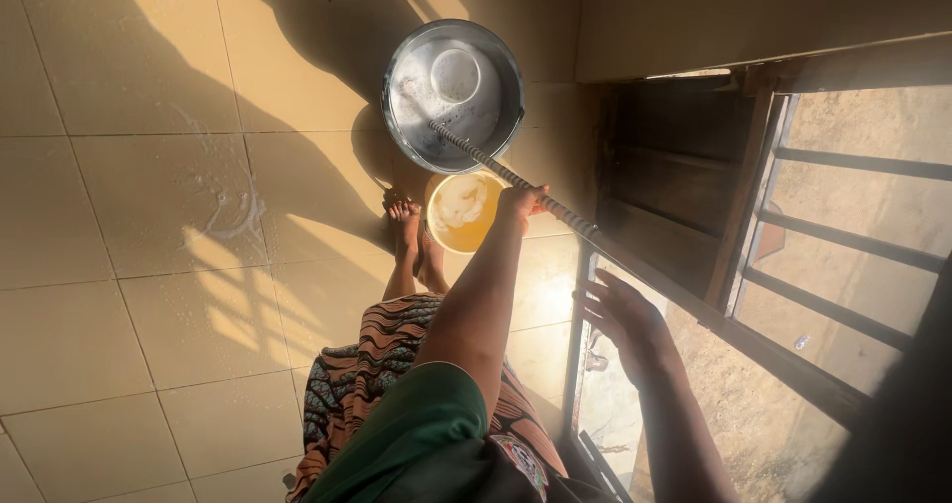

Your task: The person dips a mop into a bucket of soapy water, wrings it out by hand, and mops the tiled floor of a balcony, moving around an air conditioning unit.

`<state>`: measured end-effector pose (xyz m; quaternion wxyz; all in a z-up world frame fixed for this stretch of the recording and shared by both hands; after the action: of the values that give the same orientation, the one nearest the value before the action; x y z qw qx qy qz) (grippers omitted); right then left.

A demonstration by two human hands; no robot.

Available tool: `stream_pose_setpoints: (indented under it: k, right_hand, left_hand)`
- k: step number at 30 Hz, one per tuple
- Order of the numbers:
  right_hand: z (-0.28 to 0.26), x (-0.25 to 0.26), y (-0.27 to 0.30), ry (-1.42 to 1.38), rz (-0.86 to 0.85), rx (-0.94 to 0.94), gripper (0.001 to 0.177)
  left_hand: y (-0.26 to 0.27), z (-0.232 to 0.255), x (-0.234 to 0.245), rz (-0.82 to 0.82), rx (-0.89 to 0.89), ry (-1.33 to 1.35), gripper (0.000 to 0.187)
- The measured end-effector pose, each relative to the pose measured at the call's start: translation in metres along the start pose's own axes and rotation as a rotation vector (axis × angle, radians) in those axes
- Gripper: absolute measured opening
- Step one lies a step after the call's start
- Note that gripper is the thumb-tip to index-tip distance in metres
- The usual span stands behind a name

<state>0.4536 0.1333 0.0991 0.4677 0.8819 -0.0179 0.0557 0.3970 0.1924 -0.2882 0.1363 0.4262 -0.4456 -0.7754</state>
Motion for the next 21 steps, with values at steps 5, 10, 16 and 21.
stream_pose_setpoints:
  k: [5, 10, 16, 21]
  right_hand:
    - [0.010, -0.063, -0.125, 0.318, -0.187, 0.232, 0.036]
    - [0.080, -0.140, -0.354, 1.004, -0.089, 0.437, 0.069]
    - [0.114, -0.135, -0.378, 1.085, -0.196, -0.033, 0.080]
    - [0.059, -0.090, -0.288, 0.717, -0.298, -0.144, 0.080]
  left_hand:
    - [0.044, -0.053, 0.021, -0.033, 0.161, -0.163, 0.030]
    - [0.156, -0.051, 0.008, -0.261, -0.009, -0.285, 0.058]
    - [0.126, 0.035, 0.119, -0.141, 0.164, -0.733, 0.052]
    - [0.099, 0.149, 0.189, 0.240, -0.382, -0.382, 0.036]
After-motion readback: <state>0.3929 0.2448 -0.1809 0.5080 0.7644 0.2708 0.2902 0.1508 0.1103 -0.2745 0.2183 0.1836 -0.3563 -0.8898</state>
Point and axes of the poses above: each hand's wrist, its own y-axis away from the middle knuckle, its own x-axis out of the back of the hand, z = x × y, the point moved 5 cm from there along -y, towards the middle knuckle, and after that the axes turned 3 degrees about y, right-handed, at the moved point
